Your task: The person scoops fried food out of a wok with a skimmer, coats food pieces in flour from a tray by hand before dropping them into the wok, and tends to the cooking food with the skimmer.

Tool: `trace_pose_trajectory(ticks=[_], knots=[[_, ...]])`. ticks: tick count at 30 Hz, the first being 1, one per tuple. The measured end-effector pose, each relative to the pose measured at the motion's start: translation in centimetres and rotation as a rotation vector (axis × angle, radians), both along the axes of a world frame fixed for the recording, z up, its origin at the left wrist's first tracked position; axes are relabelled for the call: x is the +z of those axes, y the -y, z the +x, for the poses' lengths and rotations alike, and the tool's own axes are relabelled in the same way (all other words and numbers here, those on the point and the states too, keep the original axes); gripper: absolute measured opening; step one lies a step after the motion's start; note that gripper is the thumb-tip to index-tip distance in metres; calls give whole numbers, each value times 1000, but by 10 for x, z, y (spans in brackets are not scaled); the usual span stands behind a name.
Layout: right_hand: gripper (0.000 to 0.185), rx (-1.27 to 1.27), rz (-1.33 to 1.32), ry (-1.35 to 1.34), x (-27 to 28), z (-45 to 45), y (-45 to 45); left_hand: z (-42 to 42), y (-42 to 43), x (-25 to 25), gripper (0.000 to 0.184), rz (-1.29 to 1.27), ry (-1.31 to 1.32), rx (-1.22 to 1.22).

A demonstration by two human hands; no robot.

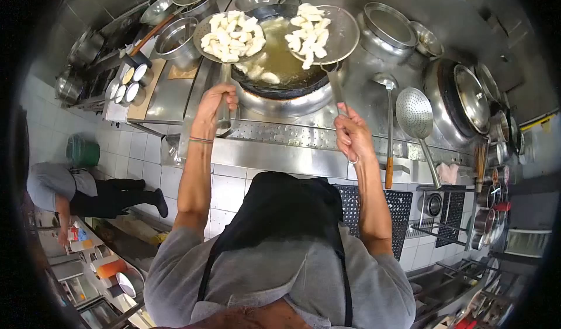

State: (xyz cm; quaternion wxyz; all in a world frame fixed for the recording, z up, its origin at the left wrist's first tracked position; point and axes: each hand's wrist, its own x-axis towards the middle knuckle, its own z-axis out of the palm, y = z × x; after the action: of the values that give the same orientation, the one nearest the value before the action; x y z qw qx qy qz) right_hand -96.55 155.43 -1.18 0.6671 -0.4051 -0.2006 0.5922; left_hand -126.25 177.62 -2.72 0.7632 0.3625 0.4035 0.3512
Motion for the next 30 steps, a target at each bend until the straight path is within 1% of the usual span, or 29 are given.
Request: trace_pose_trajectory(ticks=[3,4,10,13,14,18,20,21,23,24,26,28,30], knots=[[30,-1,52,59,21,7,-2,28,-26,-54,17,100,152,-66],[30,-6,37,72,27,6,-3,39,-21,-38,15,70,129,-125],[33,24,60,140,31,-5,-14,112,-14,-2,13,-49,200,-195],[34,-108,-78,368,22,-16,-27,130,-17,9,13,-133,316,-245],[36,-122,-75,348,21,-15,-30,134,-15,12,14,-99,313,-266],[36,-69,-107,555,36,6,-26,131,-11,24,16,-135,238,-310],[38,-36,-121,676,43,19,-24,125,-4,35,16,-99,194,-309],[38,-70,-122,721,44,17,-24,121,0,36,16,-84,173,-311],[40,-150,-107,822,50,15,-36,117,0,37,18,-120,254,-302],[39,-171,-40,924,36,26,-42,114,-2,34,18,-139,283,-303],[38,-157,-81,1072,48,34,-47,106,-6,25,18,-173,383,-303],[36,-169,-142,1180,66,30,-44,94,-4,21,16,-260,414,-278],[36,-276,4,1341,55,36,-47,94,-9,22,15,-283,446,-278]])
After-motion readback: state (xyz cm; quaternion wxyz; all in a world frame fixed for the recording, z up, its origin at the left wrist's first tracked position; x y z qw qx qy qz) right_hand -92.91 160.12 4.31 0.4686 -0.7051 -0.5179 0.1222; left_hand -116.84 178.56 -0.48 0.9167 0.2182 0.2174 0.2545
